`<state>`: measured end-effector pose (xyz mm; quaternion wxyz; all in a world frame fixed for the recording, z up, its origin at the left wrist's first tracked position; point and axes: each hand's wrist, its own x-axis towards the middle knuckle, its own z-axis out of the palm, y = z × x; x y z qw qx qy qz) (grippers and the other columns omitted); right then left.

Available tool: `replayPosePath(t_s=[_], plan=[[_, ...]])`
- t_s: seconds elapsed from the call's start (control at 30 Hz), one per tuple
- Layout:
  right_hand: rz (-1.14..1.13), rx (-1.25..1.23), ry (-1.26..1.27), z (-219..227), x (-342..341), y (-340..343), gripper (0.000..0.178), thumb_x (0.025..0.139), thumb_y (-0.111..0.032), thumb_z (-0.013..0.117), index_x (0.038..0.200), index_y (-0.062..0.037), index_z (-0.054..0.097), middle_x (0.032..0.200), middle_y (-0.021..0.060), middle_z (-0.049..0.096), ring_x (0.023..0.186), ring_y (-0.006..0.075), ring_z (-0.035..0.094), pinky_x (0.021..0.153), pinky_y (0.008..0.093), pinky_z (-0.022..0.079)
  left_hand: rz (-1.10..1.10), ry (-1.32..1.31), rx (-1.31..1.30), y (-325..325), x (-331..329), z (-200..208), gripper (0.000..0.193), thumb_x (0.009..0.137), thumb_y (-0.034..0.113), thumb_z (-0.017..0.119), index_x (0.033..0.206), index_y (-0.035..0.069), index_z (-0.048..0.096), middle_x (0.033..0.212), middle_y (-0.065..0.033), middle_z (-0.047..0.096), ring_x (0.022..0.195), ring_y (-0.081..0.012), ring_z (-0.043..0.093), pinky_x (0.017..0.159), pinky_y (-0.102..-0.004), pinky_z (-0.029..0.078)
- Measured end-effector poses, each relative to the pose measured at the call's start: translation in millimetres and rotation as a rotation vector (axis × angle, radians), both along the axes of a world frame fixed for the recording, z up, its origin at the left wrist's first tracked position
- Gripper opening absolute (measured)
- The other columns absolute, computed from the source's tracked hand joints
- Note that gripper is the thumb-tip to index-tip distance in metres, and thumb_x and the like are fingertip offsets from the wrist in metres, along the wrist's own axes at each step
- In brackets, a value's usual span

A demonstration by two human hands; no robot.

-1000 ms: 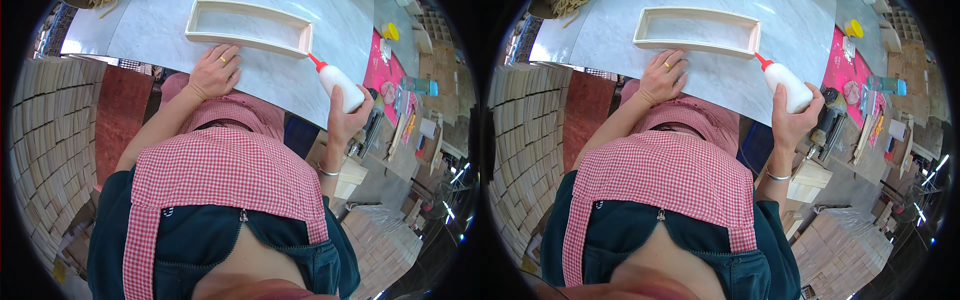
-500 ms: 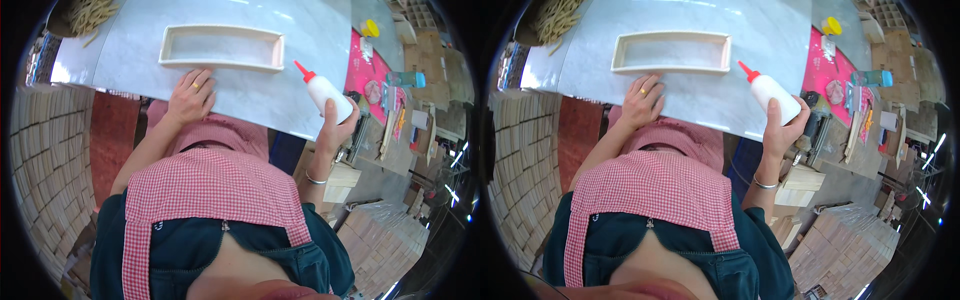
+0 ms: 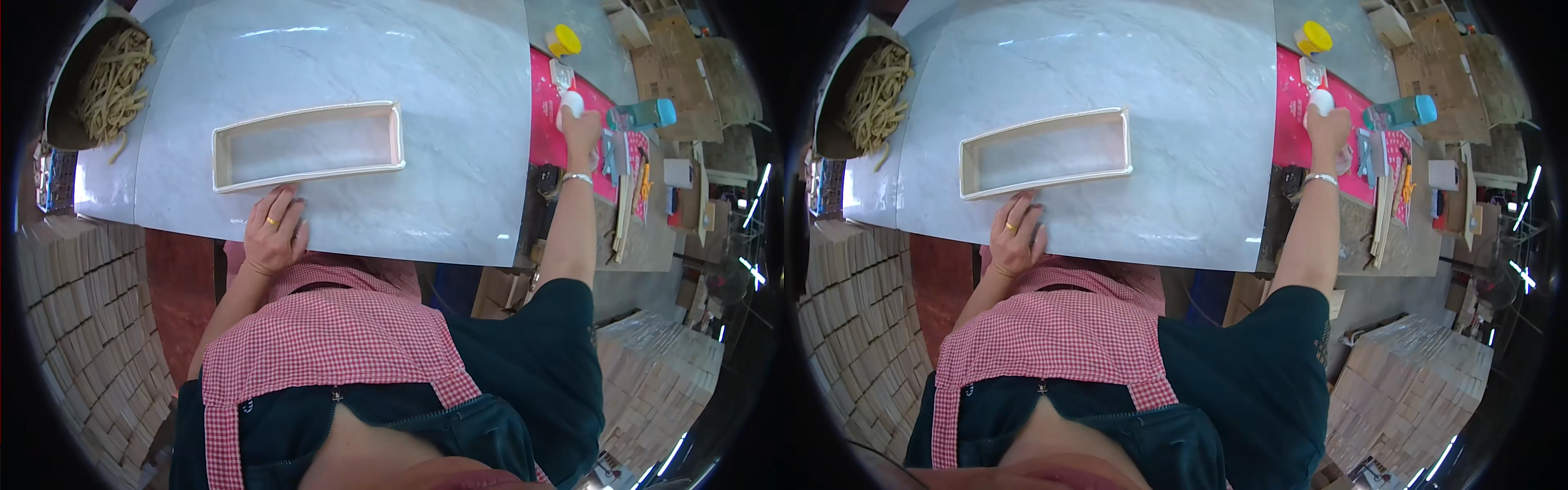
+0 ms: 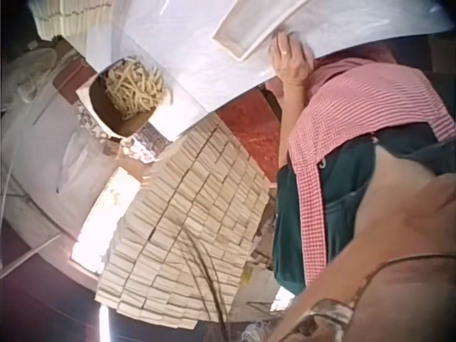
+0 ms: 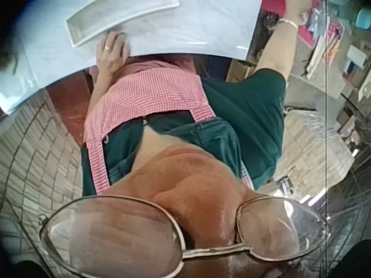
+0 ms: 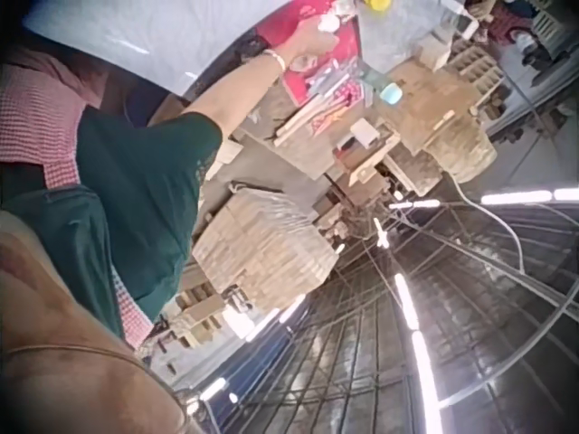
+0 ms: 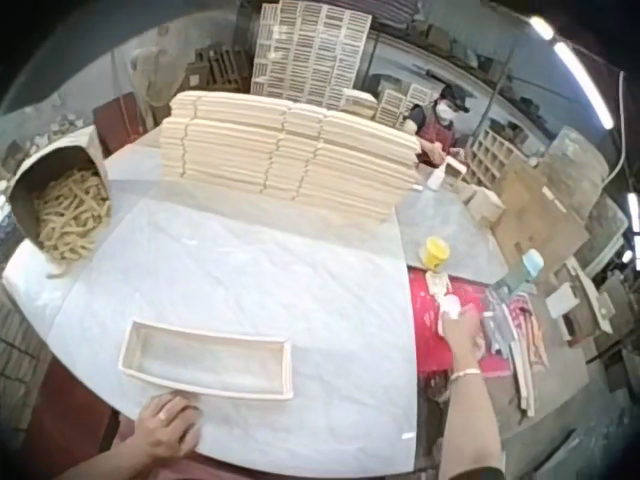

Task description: Assembling wooden boxes by applying glue to joints and securing them with a pneumatic stapler.

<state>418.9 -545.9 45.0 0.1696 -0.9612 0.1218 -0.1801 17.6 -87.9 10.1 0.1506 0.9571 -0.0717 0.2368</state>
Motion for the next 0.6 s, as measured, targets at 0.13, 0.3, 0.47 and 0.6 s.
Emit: replayPosePath(t_s=[0.13, 0.3, 0.47, 0.6], plan=[[0.125, -0.052, 0.217, -14.1, -6.2, -37.1, 0.052, 0.085, -0.043, 0.074, 0.107, 0.0026, 0.064, 0.097, 0.02, 0.073, 0.082, 0.0351, 0.069, 0.074, 0.0415, 0.055, -0.035, 0.028, 0.007, 6.2, 9.8, -7.7, 0.034, 0.083, 0.014, 0.07, 0.114, 0.001, 0.07, 0.133, -0.0152, 0.063, 0.119, -0.032, 0.061, 0.103, -0.0409, 0.049], [0.219, -0.079, -0.122, 27.5, -102.9, -113.6, 0.043, 0.09, -0.043, 0.067, 0.087, -0.0003, 0.074, 0.076, 0.0142, 0.073, 0.07, 0.0335, 0.066, 0.07, 0.0401, 0.053, -0.024, 0.033, 0.054, 13.5, 2.0, -10.2, 0.033, 0.084, 0.013, 0.07, 0.115, 0.002, 0.071, 0.128, -0.0158, 0.064, 0.117, -0.0329, 0.061, 0.104, -0.044, 0.048], [-0.478, -0.144, 0.061, 18.0, -288.6, -235.6, 0.049, 0.093, -0.045, 0.06, 0.084, 0.0013, 0.076, 0.075, 0.0189, 0.072, 0.073, 0.0342, 0.068, 0.072, 0.0414, 0.054, -0.065, 0.015, 0.056, 9.2, 12.7, -15.6, 0.032, 0.086, 0.012, 0.069, 0.116, 0.002, 0.071, 0.131, -0.0154, 0.062, 0.117, -0.0333, 0.06, 0.107, -0.0444, 0.045], [-0.769, -0.245, 0.454, -68.3, -414.3, -269.6, 0.071, 0.096, -0.061, 0.051, 0.1, 0.0066, 0.074, 0.097, 0.0235, 0.074, 0.094, 0.0387, 0.071, 0.083, 0.0436, 0.055, -0.035, 0.022, 0.058, 11.8, 8.3, -23.6, 0.03, 0.087, 0.011, 0.068, 0.115, 0.002, 0.07, 0.133, -0.0152, 0.061, 0.117, -0.0337, 0.059, 0.108, -0.0445, 0.044]])
